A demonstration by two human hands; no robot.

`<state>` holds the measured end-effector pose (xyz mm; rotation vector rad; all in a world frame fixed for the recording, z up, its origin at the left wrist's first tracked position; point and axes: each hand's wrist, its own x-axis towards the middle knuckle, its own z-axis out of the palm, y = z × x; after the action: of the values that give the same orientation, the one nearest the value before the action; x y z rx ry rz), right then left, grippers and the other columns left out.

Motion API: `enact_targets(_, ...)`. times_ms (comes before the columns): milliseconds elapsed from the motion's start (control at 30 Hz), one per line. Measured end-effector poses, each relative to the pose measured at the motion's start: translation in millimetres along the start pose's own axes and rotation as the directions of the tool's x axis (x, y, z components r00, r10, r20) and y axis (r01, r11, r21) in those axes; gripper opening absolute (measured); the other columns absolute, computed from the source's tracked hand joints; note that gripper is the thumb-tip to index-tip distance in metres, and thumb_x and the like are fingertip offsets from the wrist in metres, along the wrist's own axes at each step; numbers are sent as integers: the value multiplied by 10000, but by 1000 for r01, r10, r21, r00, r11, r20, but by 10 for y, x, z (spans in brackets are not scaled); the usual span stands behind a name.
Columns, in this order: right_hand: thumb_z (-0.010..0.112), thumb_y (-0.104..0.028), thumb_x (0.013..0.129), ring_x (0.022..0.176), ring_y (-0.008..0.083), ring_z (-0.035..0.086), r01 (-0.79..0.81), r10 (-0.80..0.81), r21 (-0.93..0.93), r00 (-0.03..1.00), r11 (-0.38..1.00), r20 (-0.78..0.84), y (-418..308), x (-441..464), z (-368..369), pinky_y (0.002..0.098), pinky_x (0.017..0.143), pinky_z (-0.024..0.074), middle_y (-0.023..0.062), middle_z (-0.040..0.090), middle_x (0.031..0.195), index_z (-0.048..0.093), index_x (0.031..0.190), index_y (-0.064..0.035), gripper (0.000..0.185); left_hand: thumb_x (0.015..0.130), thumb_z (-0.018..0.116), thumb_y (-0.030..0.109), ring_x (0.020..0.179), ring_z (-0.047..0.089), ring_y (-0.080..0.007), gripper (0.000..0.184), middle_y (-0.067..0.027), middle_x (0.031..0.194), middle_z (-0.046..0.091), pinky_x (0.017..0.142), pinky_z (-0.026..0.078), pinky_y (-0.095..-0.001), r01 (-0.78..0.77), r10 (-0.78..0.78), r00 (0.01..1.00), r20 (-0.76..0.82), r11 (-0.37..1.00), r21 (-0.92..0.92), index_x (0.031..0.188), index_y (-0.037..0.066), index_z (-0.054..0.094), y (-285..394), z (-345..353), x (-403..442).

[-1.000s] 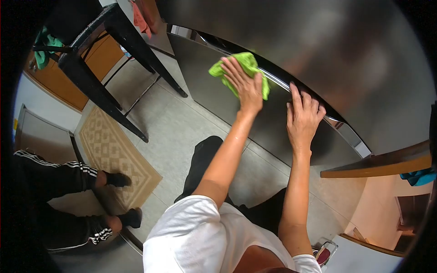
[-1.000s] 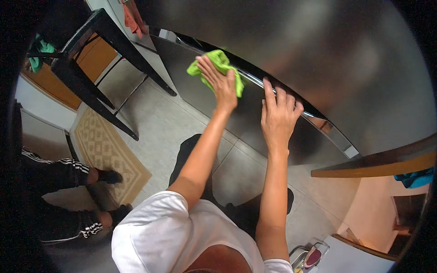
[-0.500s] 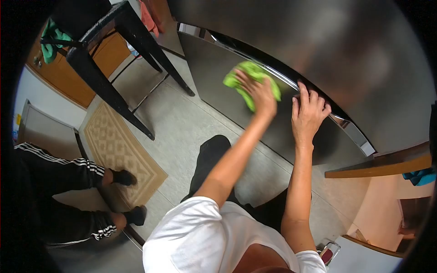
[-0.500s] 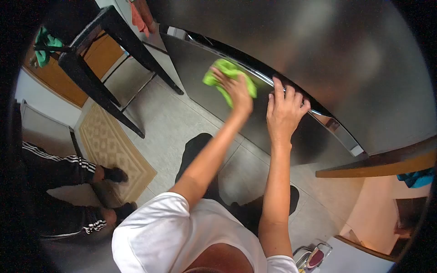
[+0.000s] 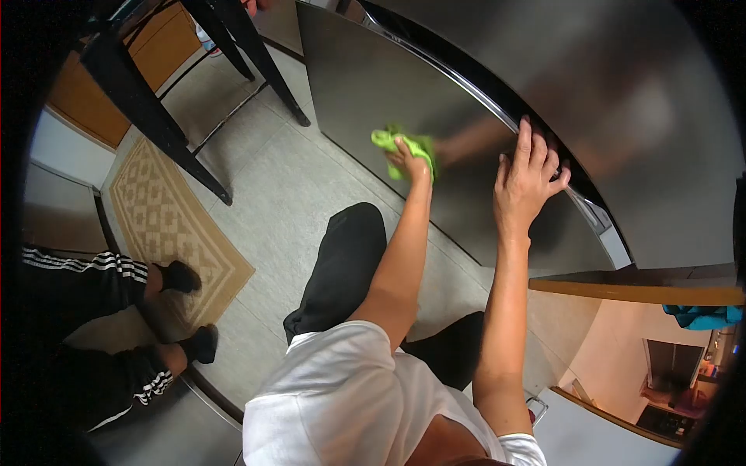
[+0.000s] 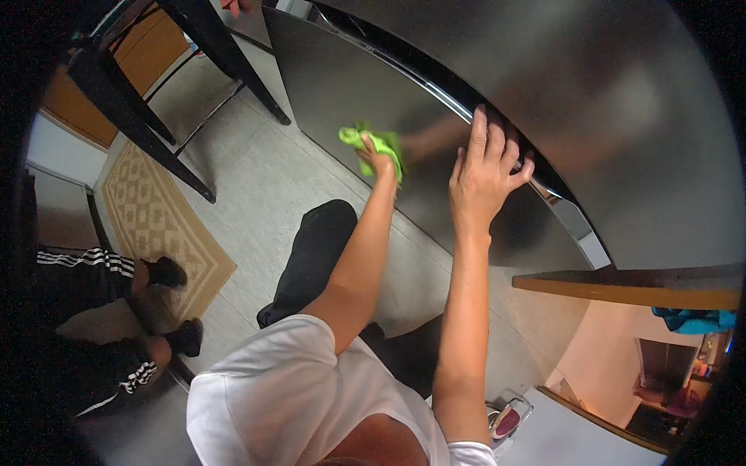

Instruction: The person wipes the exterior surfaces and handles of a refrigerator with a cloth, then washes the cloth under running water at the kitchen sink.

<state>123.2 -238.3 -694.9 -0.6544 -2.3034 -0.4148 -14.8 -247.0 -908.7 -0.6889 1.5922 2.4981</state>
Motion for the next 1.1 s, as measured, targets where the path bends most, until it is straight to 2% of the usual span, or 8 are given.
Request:
enact_targets(300,669,-196,806,1193,230,430,14,-14,-8,1000,1000,13,18,-77,133,521,1043,221,5,478,1300,396,1438,-224,689,826,287,807,1433,42,-351,1101,-213,1545,-7,1154,86,-452,308,-334,870,362,942,130,1483,-17,-32,101,-89,-1702)
enact_targets(567,691,-208,789,1165,237,436,9,-8,-38,1000,999,30,-4,-93,189,505,1048,217,16,471,1312,412,1432,-225,701,798,308,841,1409,202,-272,1080,-146,1534,197,1131,206,-416,607,-489,734,472,784,-131,1511,61,83,-255,-70,-793)
enact_targets(600,691,-206,787,1166,237,435,10,-9,-34,1000,999,30,-27,-85,222,506,1049,214,15,470,1312,411,1432,-226,703,783,302,852,1456,29,-318,1143,-188,1577,-13,1161,71,-467,527,-418,798,433,834,-166,1505,34,-39,-337,-138,-455)
enact_targets(633,701,-207,780,1179,238,427,-1,3,-50,999,999,40,-52,-89,250,522,1048,208,14,461,1315,405,1434,-228,719,771,283,864,1433,166,-334,1150,-200,1569,66,1143,188,-472,322,-331,943,24,931,171,1504,22,7,-486,-108,-51)
enact_targets(667,704,-208,778,1186,238,422,1,2,-61,999,998,38,-64,-97,275,527,1048,206,17,456,1317,400,1437,-227,726,772,277,863,1423,197,-338,1151,-203,1566,65,1132,237,-459,346,-347,938,-28,918,192,1502,13,9,-567,-217,393)
enact_targets(833,714,-212,772,1223,240,390,-13,20,-94,998,995,66,-76,-126,291,553,1050,190,30,431,1328,376,1448,-215,756,767,281,867,1427,197,-308,1128,-169,1568,109,1137,221,-458,488,-350,839,416,823,-292,1514,58,36,-849,-565,1636)
enact_targets(900,705,-206,782,1230,244,382,-18,23,-77,998,997,60,-85,-117,327,561,1055,181,33,426,1329,370,1450,-215,748,765,316,863,1406,243,-295,1115,-154,1553,161,1126,245,-453,427,-391,891,231,893,-139,1516,79,61,-841,-485,1221)
enact_targets(1100,662,-178,817,1222,252,394,-13,14,-13,998,1000,58,-121,-50,301,582,1053,189,35,448,1300,358,1454,-213,706,828,398,772,1289,413,-268,928,-115,1430,396,1066,339,-431,827,-662,449,600,562,1,1461,105,272,-981,-406,-1029)
